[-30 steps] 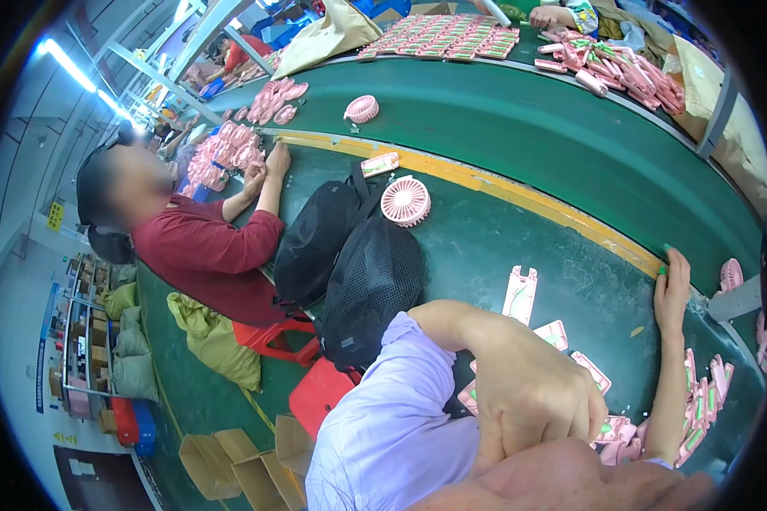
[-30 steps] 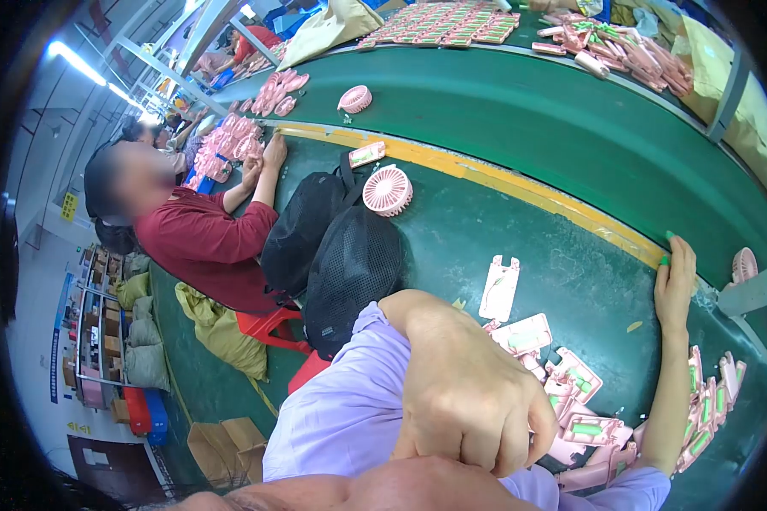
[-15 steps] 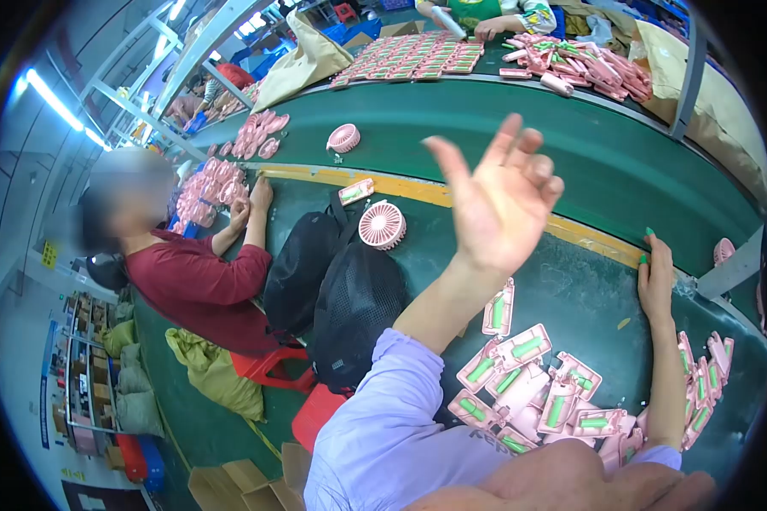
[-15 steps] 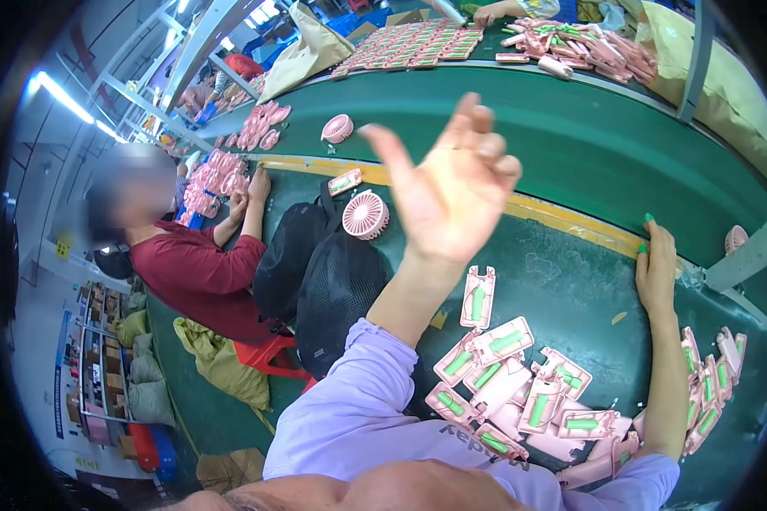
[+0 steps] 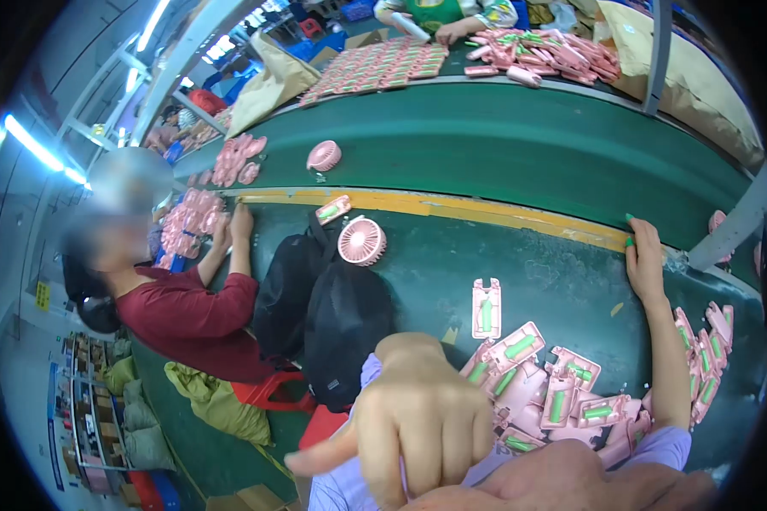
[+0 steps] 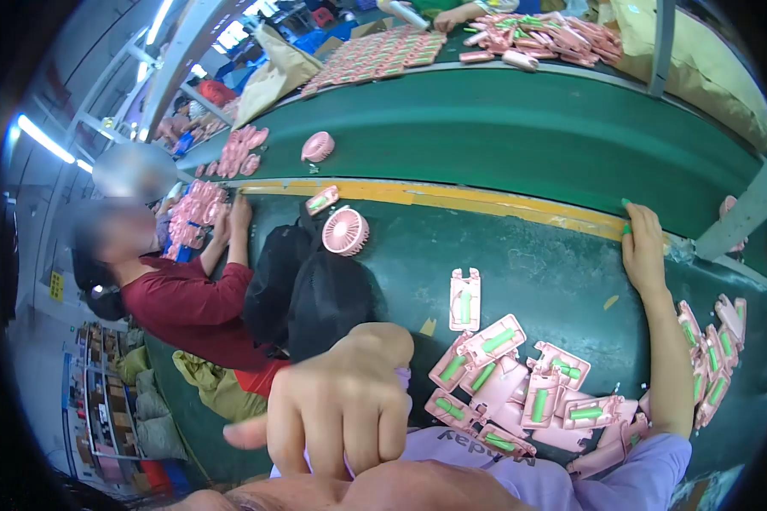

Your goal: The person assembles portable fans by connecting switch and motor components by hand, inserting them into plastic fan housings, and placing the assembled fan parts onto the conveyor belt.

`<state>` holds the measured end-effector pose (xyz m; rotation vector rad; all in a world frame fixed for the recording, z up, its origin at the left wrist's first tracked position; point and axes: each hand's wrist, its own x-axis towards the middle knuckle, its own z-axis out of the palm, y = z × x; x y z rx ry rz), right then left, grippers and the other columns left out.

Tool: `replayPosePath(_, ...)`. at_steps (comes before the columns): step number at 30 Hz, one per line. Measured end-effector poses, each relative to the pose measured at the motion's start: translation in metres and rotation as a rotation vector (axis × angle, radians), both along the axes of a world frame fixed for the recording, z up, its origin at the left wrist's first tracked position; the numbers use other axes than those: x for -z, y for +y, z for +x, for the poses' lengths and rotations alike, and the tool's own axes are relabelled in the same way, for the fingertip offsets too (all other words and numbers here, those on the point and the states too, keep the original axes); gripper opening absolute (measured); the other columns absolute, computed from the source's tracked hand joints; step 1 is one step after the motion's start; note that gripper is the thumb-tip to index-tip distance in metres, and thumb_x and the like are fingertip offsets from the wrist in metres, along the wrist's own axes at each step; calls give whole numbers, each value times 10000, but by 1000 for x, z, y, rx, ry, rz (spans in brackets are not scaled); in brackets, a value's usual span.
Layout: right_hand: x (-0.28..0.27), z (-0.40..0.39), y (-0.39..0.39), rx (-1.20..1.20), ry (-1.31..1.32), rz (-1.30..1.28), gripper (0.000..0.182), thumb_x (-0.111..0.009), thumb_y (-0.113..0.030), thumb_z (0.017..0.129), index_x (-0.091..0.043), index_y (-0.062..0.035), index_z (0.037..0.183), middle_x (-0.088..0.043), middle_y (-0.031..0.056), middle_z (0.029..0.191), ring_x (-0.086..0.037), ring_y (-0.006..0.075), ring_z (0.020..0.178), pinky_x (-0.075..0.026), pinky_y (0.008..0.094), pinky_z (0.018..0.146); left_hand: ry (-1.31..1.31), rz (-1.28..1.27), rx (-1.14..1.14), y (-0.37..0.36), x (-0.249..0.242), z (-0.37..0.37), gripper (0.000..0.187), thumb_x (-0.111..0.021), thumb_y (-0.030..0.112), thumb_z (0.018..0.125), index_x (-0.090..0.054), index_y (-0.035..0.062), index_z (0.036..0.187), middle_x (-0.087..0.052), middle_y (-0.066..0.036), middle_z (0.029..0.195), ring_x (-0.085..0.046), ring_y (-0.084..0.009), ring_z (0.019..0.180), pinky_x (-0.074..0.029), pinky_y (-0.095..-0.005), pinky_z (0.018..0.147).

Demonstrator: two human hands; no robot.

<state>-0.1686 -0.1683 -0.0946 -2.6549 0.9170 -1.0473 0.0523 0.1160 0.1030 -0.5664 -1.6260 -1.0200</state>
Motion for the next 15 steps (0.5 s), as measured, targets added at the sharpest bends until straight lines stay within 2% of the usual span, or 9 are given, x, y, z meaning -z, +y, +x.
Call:
replayPosePath(3, -3, 1, -1, -9, 29, -7, 419, -467, 74, 781, -497, 31, 1197, -529, 210, 1171, -487, 375, 1124, -379, 418, 986, -70, 11, 19, 2, -3, 1, 510, -518, 422, 938, -431, 107, 546, -423, -42, 569, -404, -180, 448, -289, -316, 417)
replayPosePath(5, -3, 2, -1, -10, 28, -10, 398, -472, 66, 793, -503, 34, 1189, -530, 206, 1174, -489, 369, 1125, -383, 413, 984, -36, 3, -45, 1, -1, 2, 498, -503, 391, 947, -410, 124, 537, -413, -40, 559, -393, -187, 438, -281, -325, 410)
replayPosePath(7, -2, 3, 0, -12, 31, -7, 378, -478, 57, 807, -508, 34, 1183, -532, 201, 1176, -491, 363, 1127, -385, 408, 982, -44, -31, -51, 4, 7, 7, 505, -443, 396, 968, -450, 107, 555, -455, -54, 573, -422, -187, 447, -293, -320, 414)
replayPosePath(15, 2, 4, -3, -1, 53, 4, 348, -492, 37, 835, -519, 18, 1182, -538, 183, 1179, -498, 342, 1131, -393, 393, 977, -4, -5, -74, 13, 32, 15, 483, -451, 376, 958, -450, 111, 554, -453, -54, 571, -420, -194, 445, -294, -328, 413)
